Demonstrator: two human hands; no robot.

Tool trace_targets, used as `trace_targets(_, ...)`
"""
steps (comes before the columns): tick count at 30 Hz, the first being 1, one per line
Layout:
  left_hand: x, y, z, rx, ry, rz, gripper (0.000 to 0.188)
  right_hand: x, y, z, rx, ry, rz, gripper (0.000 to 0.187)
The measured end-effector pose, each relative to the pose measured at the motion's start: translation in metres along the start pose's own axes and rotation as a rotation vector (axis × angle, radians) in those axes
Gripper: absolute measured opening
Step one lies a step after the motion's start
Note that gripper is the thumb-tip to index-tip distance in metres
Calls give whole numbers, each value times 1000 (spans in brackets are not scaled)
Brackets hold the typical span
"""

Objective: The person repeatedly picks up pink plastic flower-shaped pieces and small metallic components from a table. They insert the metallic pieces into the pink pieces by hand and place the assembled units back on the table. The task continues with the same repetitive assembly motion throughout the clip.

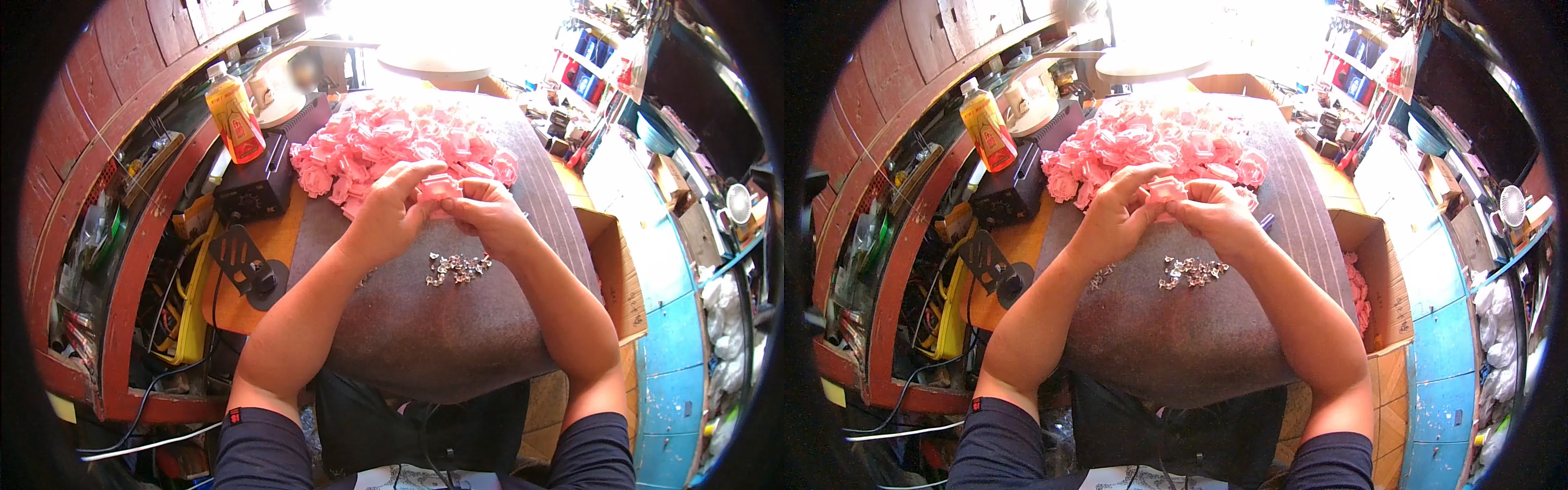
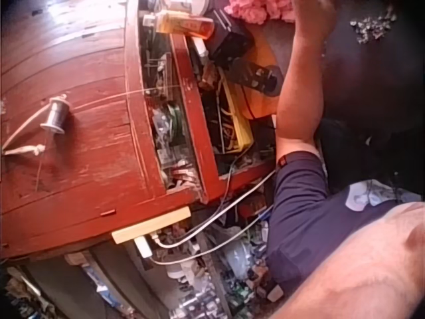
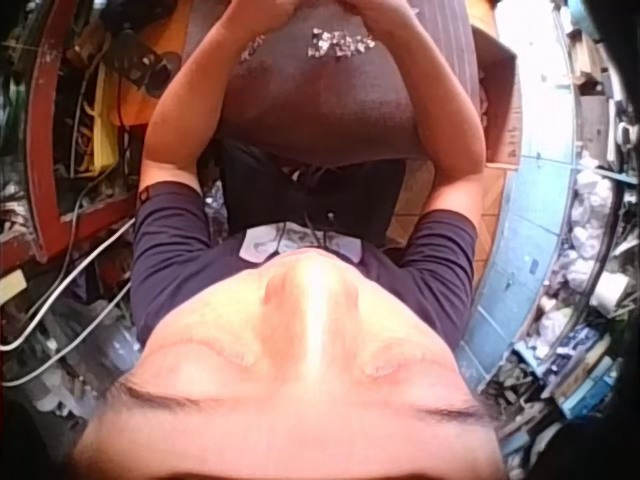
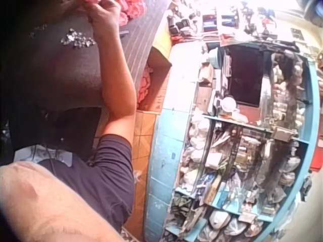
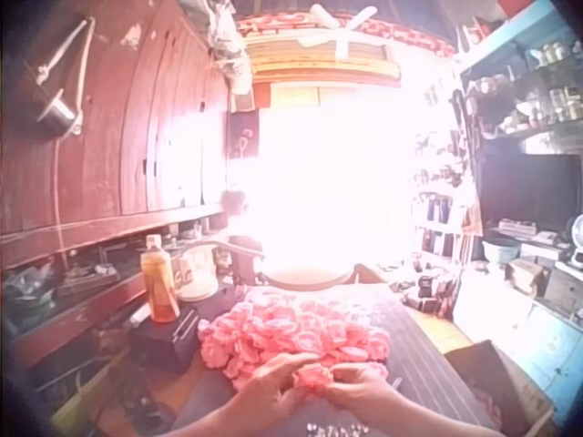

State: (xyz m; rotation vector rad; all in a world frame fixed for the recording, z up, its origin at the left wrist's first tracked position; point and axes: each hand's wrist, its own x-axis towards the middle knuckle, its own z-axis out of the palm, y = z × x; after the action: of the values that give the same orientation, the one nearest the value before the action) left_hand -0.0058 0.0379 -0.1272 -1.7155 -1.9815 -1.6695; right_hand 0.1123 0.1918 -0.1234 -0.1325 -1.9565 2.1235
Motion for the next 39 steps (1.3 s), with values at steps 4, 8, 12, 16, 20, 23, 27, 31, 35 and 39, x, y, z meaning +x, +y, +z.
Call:
trace_targets(4,8,-15,1,-120,161,-174,36,7,8,-23,151,208,-104,19)
trace_targets(8,8,-19,-10,-63,349,-197,30,3,-35,-40,727,435,-558,24)
trace_targets(12,11,-20,-4,44,304,-215,25,11,-4,-59,103,515,-525,23)
trace_targets(16,8,-26,-4,98,251,-212,19,10,0,-66,-1353,504,-225,54)
trace_targets(20,6,-22,-5,108,217,-250,18,1,-15,-43,-1533,371,124,63)
trace_targets(23,6,-22,-2,111,192,-236,19,5,-2,-51,-1557,368,105,58)
trace_targets(27,4,-15,-1,118,147,-247,21,3,-9,-57,-1301,279,-29,22)
trace_targets(31,1,-22,1,208,37,-206,27,11,1,-64,-1260,302,-55,19)
trace_targets(35,2,-17,2,129,31,-230,30,12,2,-67,-757,287,-181,14)
trace_targets(39,3,-11,3,-19,-10,-282,35,9,-2,-57,-213,123,-86,11)
